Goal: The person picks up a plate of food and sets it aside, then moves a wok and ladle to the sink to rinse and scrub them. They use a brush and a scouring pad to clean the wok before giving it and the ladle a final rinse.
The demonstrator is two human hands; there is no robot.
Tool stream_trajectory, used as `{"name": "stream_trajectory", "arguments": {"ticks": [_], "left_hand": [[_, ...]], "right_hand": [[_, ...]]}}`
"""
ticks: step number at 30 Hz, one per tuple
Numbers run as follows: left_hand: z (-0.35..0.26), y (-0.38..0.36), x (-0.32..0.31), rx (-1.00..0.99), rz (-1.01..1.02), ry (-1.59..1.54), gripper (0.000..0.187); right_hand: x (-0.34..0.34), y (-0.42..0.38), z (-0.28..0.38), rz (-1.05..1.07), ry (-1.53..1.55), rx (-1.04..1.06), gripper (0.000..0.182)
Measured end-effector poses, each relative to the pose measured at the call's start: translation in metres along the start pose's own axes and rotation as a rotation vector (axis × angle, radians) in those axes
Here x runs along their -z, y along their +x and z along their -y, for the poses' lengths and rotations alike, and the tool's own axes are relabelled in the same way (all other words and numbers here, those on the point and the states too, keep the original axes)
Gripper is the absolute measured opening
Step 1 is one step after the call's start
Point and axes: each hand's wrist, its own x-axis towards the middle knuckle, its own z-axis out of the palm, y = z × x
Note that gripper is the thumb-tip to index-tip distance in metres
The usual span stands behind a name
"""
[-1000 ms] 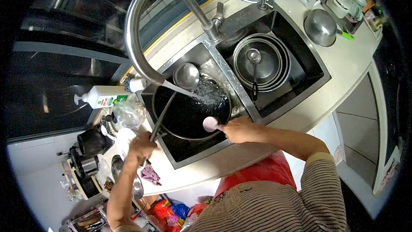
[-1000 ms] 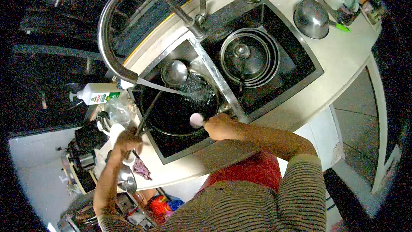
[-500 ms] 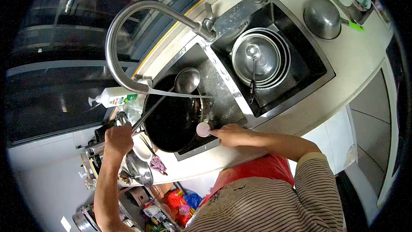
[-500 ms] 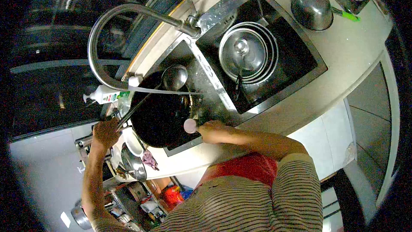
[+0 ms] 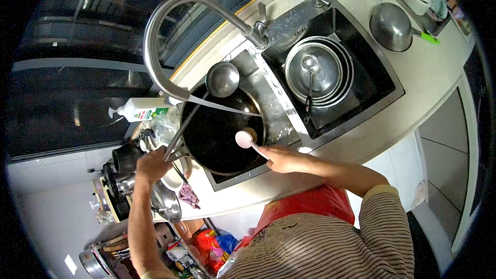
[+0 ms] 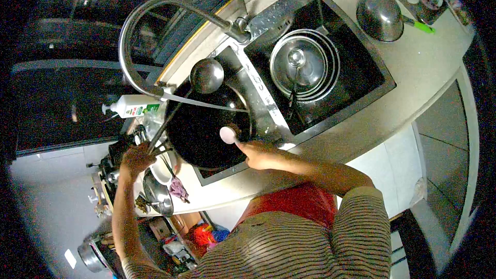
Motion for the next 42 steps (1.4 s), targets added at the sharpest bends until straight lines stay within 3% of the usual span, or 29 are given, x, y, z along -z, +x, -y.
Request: {"name": "stream_trajectory", "arguments": {"ticks": [1,6,8,9,10,12,14,17,19,20,23,26,28,31,34,36,38,40,42], "left_hand": [[0.004,0.005,-0.017,-0.003,0.005,-0.169,0.033],[0.0,0.028,-0.084,0.05,0.193,-0.384,0.033],[0.001,0.023,-0.112,0.021,0.139,-0.421,0.037],[-0.005,0.012,-0.106,0.016,0.124,-0.412,0.042],[-0.006,0.009,-0.115,0.019,0.141,-0.467,0.044],[-0.007,0.006,-0.137,0.021,0.171,-0.577,0.048],[-0.007,0.004,-0.178,0.005,0.075,-0.694,0.053],[-0.008,0.0,-0.237,-0.082,0.011,-0.863,0.054],[-0.019,-0.006,-0.256,-0.009,0.0,-1.057,0.055],[-0.027,-0.018,-0.232,0.065,0.031,-1.001,0.054],[-0.036,-0.02,-0.264,0.085,-0.082,-1.016,0.049],[-0.059,-0.027,-0.262,0.108,-0.222,-0.977,0.044],[-0.072,-0.03,-0.261,0.144,-0.202,-0.901,0.043],[-0.081,-0.036,-0.256,0.112,-0.33,-0.852,0.039],[-0.082,-0.033,-0.254,0.111,-0.395,-0.869,0.034],[-0.081,-0.034,-0.25,0.155,-0.343,-0.878,0.033],[-0.08,-0.035,-0.253,0.154,-0.405,-0.93,0.032],[-0.079,-0.033,-0.257,0.159,-0.472,-0.972,0.032],[-0.081,-0.033,-0.262,0.158,-0.536,-1.003,0.031]], "right_hand": [[-0.004,0.001,-0.009,0.071,-0.021,-0.066,0.06],[0.009,-0.001,0.003,0.24,-0.255,-0.2,0.049],[0.008,0.012,-0.002,0.299,-0.356,-0.25,0.044],[0.014,0.02,0.001,0.205,-0.465,-0.191,0.031],[0.026,0.028,0.005,0.263,-0.509,-0.187,0.019],[0.017,0.064,-0.028,0.004,-0.879,-0.097,0.019],[-0.001,0.104,-0.068,-0.349,-1.032,-0.196,0.028],[-0.011,0.101,-0.055,-0.198,-1.07,-0.098,0.013],[-0.003,0.077,-0.041,0.01,-0.974,-0.038,0.013],[-0.003,0.068,-0.039,0.098,-0.982,-0.004,0.013],[0.002,0.057,-0.018,0.145,-0.996,-0.051,0.012],[-0.01,0.104,-0.045,-0.082,-0.898,0.016,0.015],[-0.026,0.146,-0.035,-0.228,-0.839,-0.235,0.019],[-0.057,0.167,-0.022,-0.231,-0.634,-0.205,0.022],[-0.071,0.135,-0.001,0.068,-0.499,-0.015,0.026],[-0.05,0.099,0.025,0.269,-0.545,-0.026,0.041],[-0.017,0.076,0.008,0.355,-0.676,0.094,0.052],[0.019,0.073,0.009,0.351,-0.893,-0.004,0.046],[0.038,0.092,-0.027,0.137,-1.029,-0.08,0.033]]}}
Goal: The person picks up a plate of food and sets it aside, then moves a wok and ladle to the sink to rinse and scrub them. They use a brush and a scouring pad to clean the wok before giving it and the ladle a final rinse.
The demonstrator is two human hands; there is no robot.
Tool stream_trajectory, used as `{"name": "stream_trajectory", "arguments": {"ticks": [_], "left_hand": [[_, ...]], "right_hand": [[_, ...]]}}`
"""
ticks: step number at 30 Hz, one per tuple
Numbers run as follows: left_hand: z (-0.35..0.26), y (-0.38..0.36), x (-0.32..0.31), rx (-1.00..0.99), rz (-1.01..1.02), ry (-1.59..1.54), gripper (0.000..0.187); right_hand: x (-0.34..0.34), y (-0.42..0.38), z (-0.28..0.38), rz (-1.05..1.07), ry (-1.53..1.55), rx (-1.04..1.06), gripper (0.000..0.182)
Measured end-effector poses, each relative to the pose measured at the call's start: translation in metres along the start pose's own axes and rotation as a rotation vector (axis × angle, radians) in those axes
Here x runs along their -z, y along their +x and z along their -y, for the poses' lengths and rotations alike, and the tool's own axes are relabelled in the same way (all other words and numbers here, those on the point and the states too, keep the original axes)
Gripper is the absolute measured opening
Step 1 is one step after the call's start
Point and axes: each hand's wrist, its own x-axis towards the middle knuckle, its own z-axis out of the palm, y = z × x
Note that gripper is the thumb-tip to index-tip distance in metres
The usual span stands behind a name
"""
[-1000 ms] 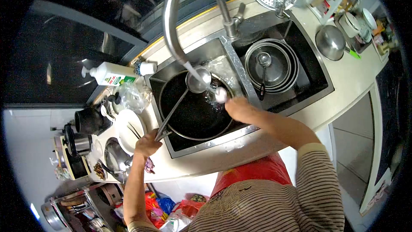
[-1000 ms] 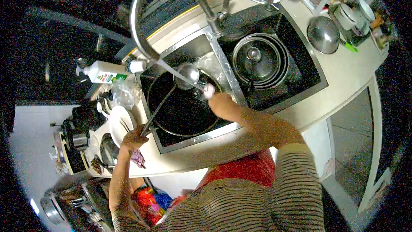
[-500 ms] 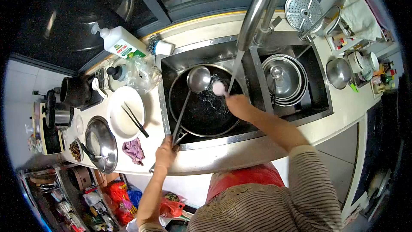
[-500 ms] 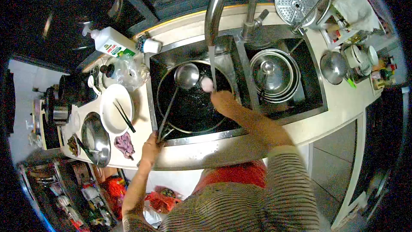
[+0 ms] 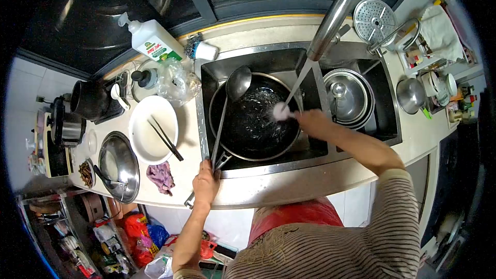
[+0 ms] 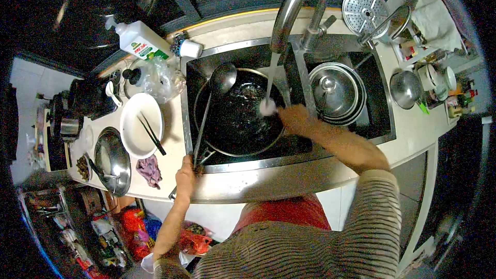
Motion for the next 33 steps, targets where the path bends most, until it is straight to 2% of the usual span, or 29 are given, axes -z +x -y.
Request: {"name": "stream_trajectory", "arguments": {"ticks": [3,5,6,7,8,10,12,14,16,18,20,22,26,28,29,31,32,33], "left_hand": [[-0.005,-0.001,0.001,0.106,0.102,0.057,0.029],[-0.005,-0.002,-0.003,0.07,0.058,0.085,0.029],[-0.004,-0.003,-0.004,0.049,0.038,0.098,0.029],[-0.005,-0.002,-0.004,0.065,0.068,0.105,0.03],[-0.005,-0.002,-0.004,0.071,0.068,0.096,0.03],[-0.007,-0.001,-0.003,0.085,0.053,0.065,0.03],[-0.008,-0.001,-0.001,0.152,0.091,0.033,0.029],[-0.008,-0.001,0.001,0.199,0.12,0.033,0.028],[-0.013,0.0,0.003,0.184,0.092,0.02,0.028],[-0.013,0.001,0.002,0.167,0.074,0.028,0.028],[-0.012,-0.001,-0.003,0.152,0.065,0.045,0.028],[-0.01,-0.002,-0.006,0.142,0.094,0.091,0.027],[-0.017,0.001,-0.005,0.124,0.068,0.059,0.025],[-0.015,0.0,-0.004,0.131,0.047,0.045,0.025],[-0.01,-0.001,-0.008,0.141,0.054,0.058,0.025],[-0.015,0.0,-0.004,0.135,0.023,0.069,0.024],[-0.013,-0.001,-0.006,0.125,0.006,0.08,0.024],[-0.012,-0.002,-0.007,0.12,0.003,0.084,0.023]], "right_hand": [[-0.052,0.067,0.005,-0.382,0.114,-0.069,0.027],[-0.042,0.092,0.049,-0.27,0.3,-0.208,0.028],[-0.052,0.099,0.068,-0.405,0.408,-0.154,0.025],[-0.05,0.099,0.081,-0.207,0.483,-0.185,0.025],[-0.027,0.08,0.091,-0.079,0.541,-0.103,0.026],[-0.016,0.04,0.088,-0.093,0.448,0.177,0.026],[-0.004,0.003,0.066,0.097,0.211,0.245,0.027],[0.007,-0.009,0.032,0.133,0.052,0.115,0.03],[0.007,0.014,-0.002,0.079,-0.081,-0.037,0.033],[-0.03,0.058,-0.024,-0.307,-0.046,-0.004,0.031],[-0.042,0.101,0.023,-0.302,0.022,-0.191,0.028],[-0.029,0.113,0.07,-0.219,0.397,-0.26,0.029],[-0.009,0.064,0.085,-0.062,0.572,0.07,0.035],[-0.011,0.032,0.062,0.207,0.645,0.146,0.037],[-0.026,0.019,0.041,0.224,0.59,0.246,0.038],[-0.011,-0.002,-0.022,0.316,0.111,0.22,0.024],[0.062,-0.01,-0.006,0.408,-0.087,0.039,0.024],[0.05,0.005,-0.036,0.448,-0.369,0.034,0.025]]}}
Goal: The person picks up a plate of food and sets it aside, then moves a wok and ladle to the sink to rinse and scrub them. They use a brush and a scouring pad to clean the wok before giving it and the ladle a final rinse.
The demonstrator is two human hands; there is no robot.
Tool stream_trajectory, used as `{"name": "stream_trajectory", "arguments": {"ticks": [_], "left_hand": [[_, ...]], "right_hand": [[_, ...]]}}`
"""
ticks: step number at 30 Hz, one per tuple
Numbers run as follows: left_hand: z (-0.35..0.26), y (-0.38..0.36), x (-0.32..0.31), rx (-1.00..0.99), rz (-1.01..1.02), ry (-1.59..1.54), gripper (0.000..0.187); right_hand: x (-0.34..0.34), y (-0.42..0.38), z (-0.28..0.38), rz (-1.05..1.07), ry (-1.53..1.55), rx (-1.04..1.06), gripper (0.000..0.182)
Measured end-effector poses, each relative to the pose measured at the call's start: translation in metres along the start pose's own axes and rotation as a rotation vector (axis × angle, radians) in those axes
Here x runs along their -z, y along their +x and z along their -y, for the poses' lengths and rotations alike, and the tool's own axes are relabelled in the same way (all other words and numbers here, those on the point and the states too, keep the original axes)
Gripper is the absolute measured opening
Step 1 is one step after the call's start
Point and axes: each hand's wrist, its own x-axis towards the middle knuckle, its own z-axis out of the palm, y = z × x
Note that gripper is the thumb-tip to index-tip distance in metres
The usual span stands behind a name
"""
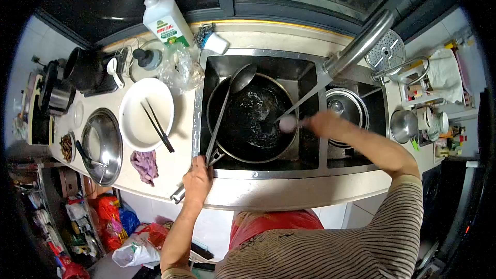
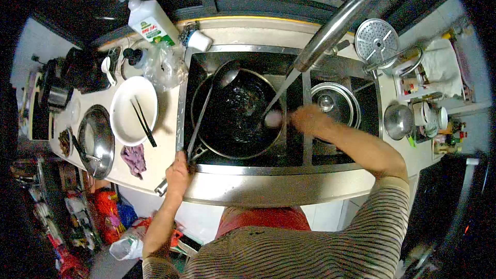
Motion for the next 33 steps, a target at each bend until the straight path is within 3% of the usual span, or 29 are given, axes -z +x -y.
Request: {"name": "stream_trajectory", "arguments": {"ticks": [1,2,5,6,8,9,11,12,16,18,21,22,23,24,28,29,30,31,32,33], "left_hand": [[0.0,0.0,0.0,-0.004,-0.004,0.003,0.022],[-0.001,0.0,0.001,-0.006,-0.007,0.005,0.022],[-0.001,0.001,0.0,-0.016,-0.042,0.017,0.02],[-0.003,0.001,0.003,-0.01,-0.038,0.011,0.02],[-0.004,0.002,0.004,0.002,-0.034,-0.012,0.019],[-0.004,0.002,0.004,-0.001,-0.042,-0.019,0.019],[-0.004,0.001,0.004,-0.004,-0.062,-0.028,0.018],[-0.002,0.0,0.002,-0.028,-0.08,-0.045,0.017],[-0.004,0.0,0.001,-0.053,-0.056,0.06,0.013],[-0.005,-0.001,0.0,-0.085,-0.056,0.127,0.013],[-0.005,-0.001,-0.004,-0.073,-0.026,0.185,0.014],[-0.006,-0.001,-0.003,-0.082,-0.041,0.182,0.014],[-0.006,-0.001,-0.003,-0.076,-0.031,0.179,0.014],[-0.006,-0.001,-0.004,-0.068,-0.022,0.177,0.015],[-0.001,-0.001,-0.009,-0.058,0.001,0.202,0.017],[-0.002,-0.001,-0.008,-0.057,0.004,0.203,0.017],[-0.003,-0.002,-0.007,-0.056,0.009,0.203,0.018],[-0.005,-0.002,-0.006,-0.057,0.017,0.204,0.018],[-0.007,-0.002,-0.005,-0.04,0.029,0.197,0.021],[-0.008,-0.001,-0.006,-0.036,0.032,0.193,0.021]], "right_hand": [[0.042,-0.017,-0.002,-0.134,0.036,-0.016,0.026],[0.035,-0.005,-0.009,-0.284,-0.01,-0.089,0.031],[0.002,0.028,-0.01,-0.296,-0.043,-0.083,0.041],[0.019,0.005,0.011,-0.222,0.05,-0.146,0.051],[-0.02,-0.017,0.03,-0.221,0.031,-0.112,0.052],[-0.014,-0.042,0.05,-0.108,0.123,-0.131,0.049],[-0.062,-0.052,0.069,-0.021,0.316,-0.142,0.057],[-0.055,-0.067,0.081,-0.106,0.362,-0.023,0.051],[-0.056,-0.018,0.056,-0.043,0.117,-0.094,0.047],[-0.032,-0.007,0.041,-0.239,0.089,-0.192,0.041],[-0.035,-0.012,0.066,-0.181,0.077,-0.174,0.045],[-0.038,-0.022,0.079,0.013,0.172,-0.112,0.045],[-0.058,-0.034,0.1,-0.092,0.191,-0.051,0.043],[-0.021,-0.057,0.116,-0.035,0.59,-0.004,0.042],[0.01,-0.056,0.127,0.024,0.566,-0.004,0.043],[0.006,-0.051,0.108,-0.079,0.564,0.041,0.04],[-0.004,-0.032,0.096,-0.04,0.308,-0.09,0.036],[-0.042,-0.001,0.069,-0.221,0.157,-0.062,0.039],[-0.029,0.005,0.057,-0.27,0.08,-0.09,0.039],[-0.032,0.021,0.053,-0.493,0.145,-0.145,0.037]]}}
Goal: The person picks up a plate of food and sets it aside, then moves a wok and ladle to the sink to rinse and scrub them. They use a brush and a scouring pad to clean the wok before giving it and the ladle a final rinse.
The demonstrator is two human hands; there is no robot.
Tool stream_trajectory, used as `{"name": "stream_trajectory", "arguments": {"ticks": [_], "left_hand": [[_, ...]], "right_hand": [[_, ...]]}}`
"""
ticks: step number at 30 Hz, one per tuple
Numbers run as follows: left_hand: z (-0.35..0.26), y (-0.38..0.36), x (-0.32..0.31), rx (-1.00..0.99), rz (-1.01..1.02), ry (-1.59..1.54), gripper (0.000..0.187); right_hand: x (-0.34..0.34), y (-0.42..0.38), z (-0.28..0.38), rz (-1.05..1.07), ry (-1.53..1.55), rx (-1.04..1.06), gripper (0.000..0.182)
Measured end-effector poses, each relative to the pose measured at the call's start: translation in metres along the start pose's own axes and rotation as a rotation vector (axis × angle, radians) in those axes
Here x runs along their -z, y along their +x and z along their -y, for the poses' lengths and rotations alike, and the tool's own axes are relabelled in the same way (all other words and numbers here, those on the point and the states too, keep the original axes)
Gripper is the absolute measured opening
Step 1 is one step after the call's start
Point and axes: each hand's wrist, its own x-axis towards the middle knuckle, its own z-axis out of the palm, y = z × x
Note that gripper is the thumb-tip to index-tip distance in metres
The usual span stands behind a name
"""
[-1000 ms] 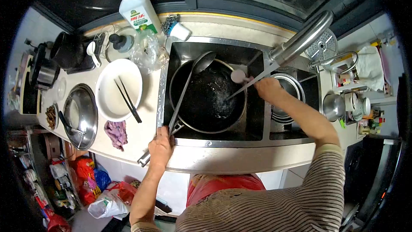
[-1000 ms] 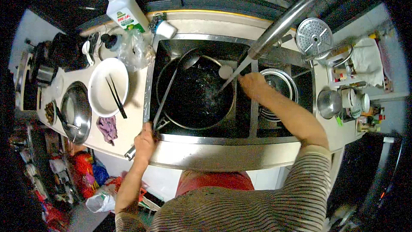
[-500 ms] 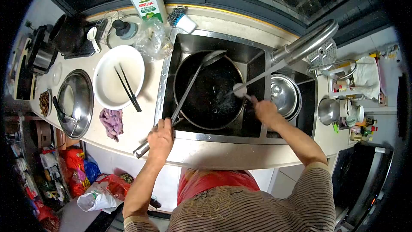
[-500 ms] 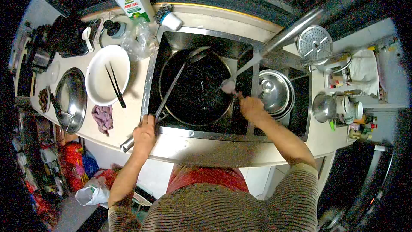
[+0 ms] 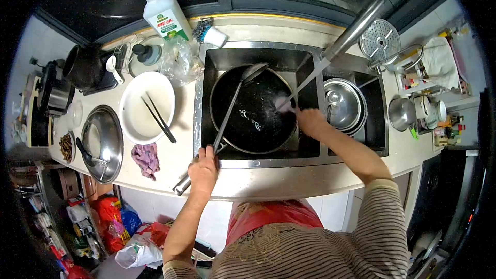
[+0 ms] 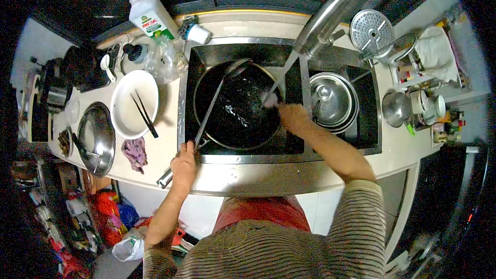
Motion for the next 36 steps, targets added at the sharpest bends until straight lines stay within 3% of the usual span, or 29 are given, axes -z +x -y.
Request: {"name": "stream_trajectory", "arguments": {"ticks": [1,3,5,6,7,10,12,14,16,20,21,23,24,25,28,29,32,34,35,36], "left_hand": [[0.0,0.0,-0.001,0.004,0.004,-0.003,0.022],[0.003,-0.001,-0.006,-0.009,0.003,-0.014,0.025],[0.0,0.0,-0.004,-0.018,-0.011,-0.011,0.021],[0.0,0.0,-0.005,-0.016,-0.012,-0.005,0.02],[0.0,0.0,-0.005,-0.027,-0.028,-0.02,0.019],[0.0,0.0,-0.005,-0.054,-0.065,-0.056,0.018],[-0.001,-0.001,-0.005,-0.051,-0.07,-0.051,0.019],[-0.002,-0.002,-0.002,-0.048,-0.057,-0.082,0.025],[-0.001,-0.004,-0.004,-0.038,-0.04,-0.107,0.037],[-0.003,-0.001,-0.002,-0.036,-0.012,-0.085,0.032],[-0.006,0.0,0.0,-0.036,-0.034,-0.091,0.022],[-0.007,0.002,-0.007,-0.053,-0.066,-0.079,0.023],[-0.007,0.0,-0.009,-0.061,-0.074,-0.072,0.023],[-0.006,0.002,-0.01,-0.036,-0.017,-0.028,0.025],[-0.007,0.004,-0.003,-0.125,-0.105,0.032,0.026],[-0.008,0.007,0.0,-0.106,-0.023,0.068,0.026],[-0.002,0.02,0.006,-0.108,0.14,0.196,0.028],[0.003,0.026,0.004,-0.197,0.144,0.298,0.029],[0.006,0.028,0.0,-0.232,0.082,0.239,0.026],[0.013,0.033,-0.01,-0.226,0.113,0.018,0.025]], "right_hand": [[-0.012,0.023,0.006,0.052,0.075,-0.144,0.028],[-0.021,0.043,0.031,-0.109,0.452,-0.284,0.028],[-0.027,0.065,0.072,0.003,0.714,-0.414,0.027],[-0.024,0.063,0.092,-0.04,0.862,-0.42,0.029],[-0.031,0.061,0.103,-0.053,0.903,-0.297,0.034],[0.01,0.019,0.113,0.114,0.907,-0.038,0.037],[0.023,-0.006,0.091,0.27,0.749,0.059,0.036],[0.037,-0.023,0.049,0.216,0.538,0.221,0.034],[-0.014,-0.009,0.013,0.198,0.283,0.045,0.029],[-0.042,0.05,0.021,-0.176,0.368,-0.237,0.019],[-0.051,0.069,0.041,-0.286,0.478,-0.315,0.018],[-0.053,0.091,0.085,-0.24,0.584,-0.439,0.028],[-0.039,0.091,0.096,0.058,0.711,-0.421,0.039],[-0.034,0.082,0.104,0.053,0.74,-0.305,0.042],[-0.006,0.038,0.102,0.13,0.836,-0.082,0.045],[-0.033,0.031,0.099,-0.038,0.812,-0.005,0.037],[-0.019,-0.004,0.055,0.135,0.925,-0.074,0.041],[0.008,-0.024,0.049,0.149,1.133,-0.295,0.041],[0.016,-0.032,0.046,0.155,1.234,-0.408,0.041],[0.018,-0.036,0.049,0.097,1.312,-0.346,0.041]]}}
